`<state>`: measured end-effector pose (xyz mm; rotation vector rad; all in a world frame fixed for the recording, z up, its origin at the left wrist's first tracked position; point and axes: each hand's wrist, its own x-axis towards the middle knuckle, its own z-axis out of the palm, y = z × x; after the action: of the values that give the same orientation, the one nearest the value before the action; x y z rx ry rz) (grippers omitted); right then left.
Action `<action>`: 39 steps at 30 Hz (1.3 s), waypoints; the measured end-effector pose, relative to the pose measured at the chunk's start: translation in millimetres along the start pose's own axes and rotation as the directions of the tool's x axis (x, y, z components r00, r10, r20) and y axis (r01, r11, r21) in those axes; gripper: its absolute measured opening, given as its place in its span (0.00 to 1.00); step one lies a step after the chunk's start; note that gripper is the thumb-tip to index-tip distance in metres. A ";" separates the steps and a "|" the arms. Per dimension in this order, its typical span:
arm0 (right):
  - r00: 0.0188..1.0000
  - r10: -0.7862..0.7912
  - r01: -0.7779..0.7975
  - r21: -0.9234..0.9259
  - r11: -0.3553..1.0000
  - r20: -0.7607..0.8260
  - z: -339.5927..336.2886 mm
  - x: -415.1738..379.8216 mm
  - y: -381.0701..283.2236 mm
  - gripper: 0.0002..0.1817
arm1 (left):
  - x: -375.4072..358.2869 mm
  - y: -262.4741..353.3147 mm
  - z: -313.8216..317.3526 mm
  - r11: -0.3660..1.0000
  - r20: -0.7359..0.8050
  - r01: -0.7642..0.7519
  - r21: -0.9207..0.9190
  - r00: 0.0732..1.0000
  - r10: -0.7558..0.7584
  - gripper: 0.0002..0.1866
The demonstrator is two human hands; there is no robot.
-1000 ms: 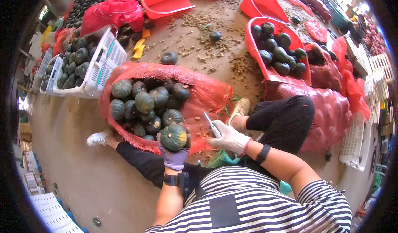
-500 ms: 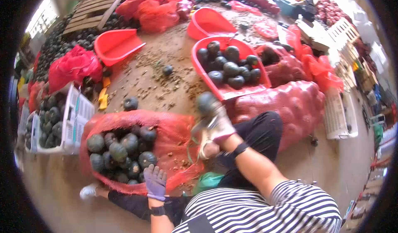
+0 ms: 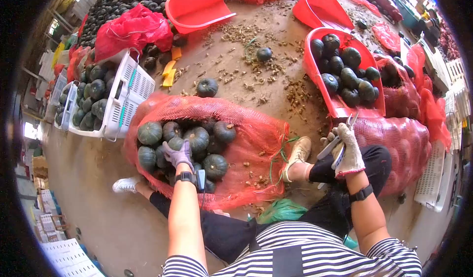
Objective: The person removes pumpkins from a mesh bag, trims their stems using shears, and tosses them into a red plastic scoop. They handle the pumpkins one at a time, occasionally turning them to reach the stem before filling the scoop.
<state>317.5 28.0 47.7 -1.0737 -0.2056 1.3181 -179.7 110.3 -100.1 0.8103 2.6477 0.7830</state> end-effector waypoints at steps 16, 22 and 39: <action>0.997 0.077 -0.077 -0.025 0.997 -0.006 4.0 12.0 9.6 0.09 | -200.2 -50.1 -23.3 0.141 0.938 0.931 -0.338 0.320 0.136 0.28; 0.997 0.043 -0.037 -0.099 0.994 0.057 -10.7 16.0 14.5 0.12 | 39.1 104.0 -169.9 0.093 0.085 0.057 -0.994 0.939 0.332 0.37; 0.999 0.050 -0.046 -0.414 0.909 -0.002 10.1 19.0 26.6 0.19 | -34.5 -60.2 -40.3 0.740 0.829 0.515 -0.432 0.551 0.100 0.34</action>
<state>298.6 46.1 25.6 -1.4383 -0.4861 1.3565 -193.9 31.4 -98.0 0.4301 1.4220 0.8688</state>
